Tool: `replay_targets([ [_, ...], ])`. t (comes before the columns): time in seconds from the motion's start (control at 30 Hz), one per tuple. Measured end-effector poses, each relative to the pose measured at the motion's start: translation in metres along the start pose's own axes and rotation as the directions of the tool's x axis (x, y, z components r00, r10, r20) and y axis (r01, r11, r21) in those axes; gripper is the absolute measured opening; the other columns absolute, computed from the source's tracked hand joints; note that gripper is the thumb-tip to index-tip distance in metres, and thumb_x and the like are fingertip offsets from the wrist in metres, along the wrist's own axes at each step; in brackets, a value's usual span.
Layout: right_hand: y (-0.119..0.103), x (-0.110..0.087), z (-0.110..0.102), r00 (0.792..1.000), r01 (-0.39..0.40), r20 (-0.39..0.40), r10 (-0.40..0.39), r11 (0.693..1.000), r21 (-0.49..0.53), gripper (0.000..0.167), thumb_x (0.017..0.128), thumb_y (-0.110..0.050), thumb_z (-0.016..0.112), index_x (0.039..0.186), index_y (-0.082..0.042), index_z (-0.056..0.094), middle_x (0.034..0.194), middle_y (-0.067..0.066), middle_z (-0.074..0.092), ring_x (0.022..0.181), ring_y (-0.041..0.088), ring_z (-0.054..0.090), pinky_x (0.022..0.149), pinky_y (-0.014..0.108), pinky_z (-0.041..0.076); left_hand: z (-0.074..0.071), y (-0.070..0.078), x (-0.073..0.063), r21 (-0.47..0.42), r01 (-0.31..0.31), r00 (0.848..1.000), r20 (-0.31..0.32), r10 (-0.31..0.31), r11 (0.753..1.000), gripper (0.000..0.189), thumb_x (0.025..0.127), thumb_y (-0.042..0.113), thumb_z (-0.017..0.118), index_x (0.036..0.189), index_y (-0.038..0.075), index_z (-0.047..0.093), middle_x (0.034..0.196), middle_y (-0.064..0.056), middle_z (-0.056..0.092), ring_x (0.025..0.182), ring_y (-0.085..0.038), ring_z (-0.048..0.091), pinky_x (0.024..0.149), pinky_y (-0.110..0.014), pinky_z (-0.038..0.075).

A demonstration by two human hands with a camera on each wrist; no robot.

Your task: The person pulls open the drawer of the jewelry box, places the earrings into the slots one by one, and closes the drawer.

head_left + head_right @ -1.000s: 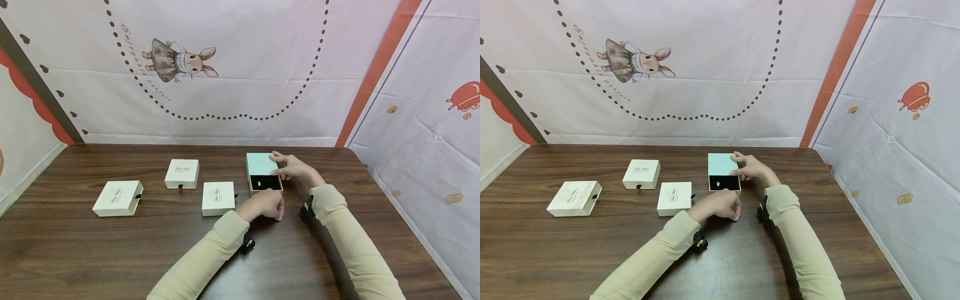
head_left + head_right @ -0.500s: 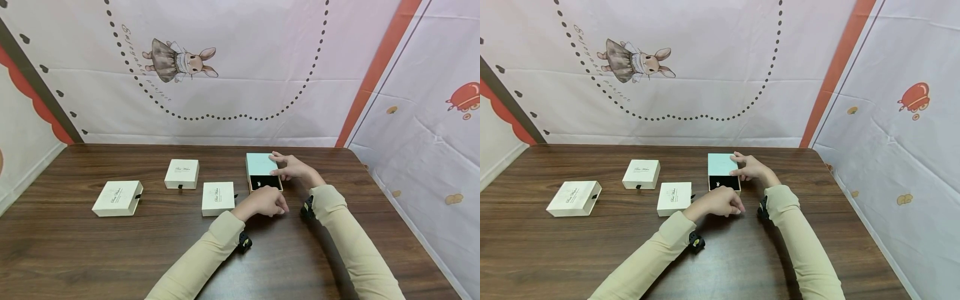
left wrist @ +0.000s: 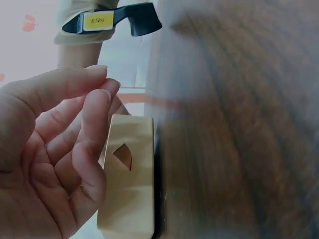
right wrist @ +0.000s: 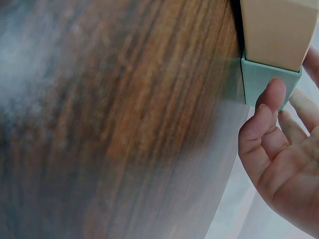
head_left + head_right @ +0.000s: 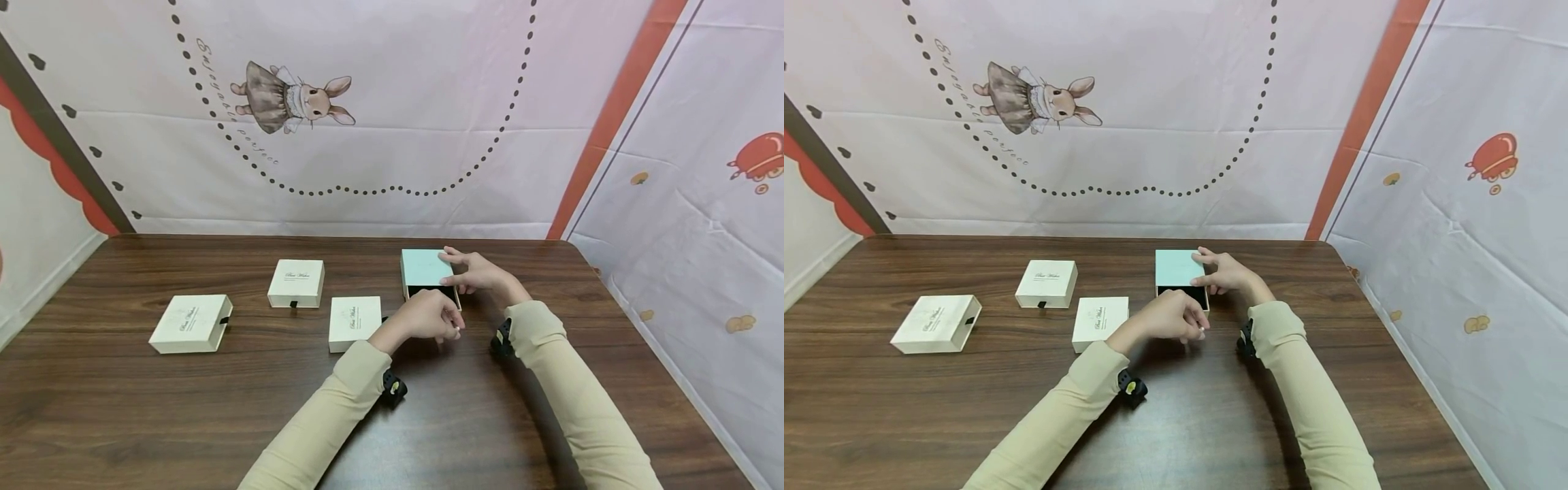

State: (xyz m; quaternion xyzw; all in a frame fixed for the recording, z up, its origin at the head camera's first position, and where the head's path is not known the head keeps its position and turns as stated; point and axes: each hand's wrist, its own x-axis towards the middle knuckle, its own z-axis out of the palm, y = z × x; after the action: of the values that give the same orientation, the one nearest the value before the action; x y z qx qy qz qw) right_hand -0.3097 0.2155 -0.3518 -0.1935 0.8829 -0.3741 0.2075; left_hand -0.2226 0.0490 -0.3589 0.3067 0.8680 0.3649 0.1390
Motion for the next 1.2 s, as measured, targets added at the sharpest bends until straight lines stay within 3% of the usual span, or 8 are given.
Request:
replay_targets([
  [0.27, 0.001, 0.001, 0.000, 1.000, -0.010, -0.004, 0.010, 1.000, 0.025, 0.065, 0.086, -0.015, 0.063, 0.142, -0.011, 0.031, 0.153, 0.003, 0.009, 0.058, 0.017, 0.052, 0.051, 0.027, 0.042, -0.010, -0.005, 0.000, -0.115, 0.010, 0.999, -0.043, -0.015, 0.993, 0.011, 0.075, 0.006, 0.068, 0.086, 0.007, 0.071, 0.068, 0.005, 0.068, 0.050, -0.010, 0.061, 0.062, -0.018, 0.046],
  [0.53, 0.004, 0.001, -0.001, 0.999, -0.033, -0.005, 0.033, 0.998, 0.047, 0.066, 0.086, -0.017, 0.064, 0.143, -0.014, 0.031, 0.153, 0.001, 0.008, 0.058, 0.015, 0.052, 0.052, 0.027, 0.042, -0.015, -0.012, 0.001, -0.191, 0.030, 0.993, -0.109, -0.052, 0.981, 0.010, 0.078, 0.013, 0.070, 0.086, 0.008, 0.071, 0.069, 0.000, 0.069, 0.050, -0.012, 0.061, 0.063, -0.019, 0.047],
  [0.83, 0.003, 0.000, -0.002, 1.000, -0.015, -0.002, 0.015, 1.000, 0.017, 0.068, 0.085, -0.017, 0.065, 0.143, -0.012, 0.030, 0.153, 0.004, 0.008, 0.059, 0.015, 0.053, 0.053, 0.028, 0.044, -0.019, -0.018, 0.007, -0.157, 0.062, 0.966, -0.239, -0.098, 0.986, 0.013, 0.077, 0.018, 0.073, 0.086, 0.008, 0.074, 0.072, 0.002, 0.069, 0.056, -0.005, 0.058, 0.058, -0.020, 0.045],
  [1.0, 0.003, 0.001, -0.002, 1.000, -0.012, 0.004, 0.012, 1.000, -0.012, 0.066, 0.087, -0.017, 0.063, 0.143, -0.012, 0.029, 0.153, 0.004, 0.007, 0.060, 0.015, 0.054, 0.053, 0.028, 0.045, -0.020, -0.022, 0.011, -0.170, 0.103, 0.951, -0.270, -0.147, 0.980, 0.016, 0.077, 0.017, 0.072, 0.089, 0.008, 0.074, 0.071, 0.002, 0.069, 0.051, -0.007, 0.059, 0.054, -0.021, 0.046],
  [1.2, 0.003, 0.003, -0.001, 1.000, -0.015, 0.004, 0.015, 1.000, -0.012, 0.065, 0.087, -0.016, 0.062, 0.143, -0.012, 0.029, 0.153, 0.004, 0.007, 0.059, 0.016, 0.055, 0.054, 0.028, 0.045, -0.022, -0.027, 0.016, -0.146, 0.121, 0.942, -0.293, -0.160, 0.982, 0.017, 0.077, 0.017, 0.072, 0.091, 0.010, 0.073, 0.072, 0.003, 0.069, 0.053, -0.007, 0.060, 0.052, -0.023, 0.047],
])
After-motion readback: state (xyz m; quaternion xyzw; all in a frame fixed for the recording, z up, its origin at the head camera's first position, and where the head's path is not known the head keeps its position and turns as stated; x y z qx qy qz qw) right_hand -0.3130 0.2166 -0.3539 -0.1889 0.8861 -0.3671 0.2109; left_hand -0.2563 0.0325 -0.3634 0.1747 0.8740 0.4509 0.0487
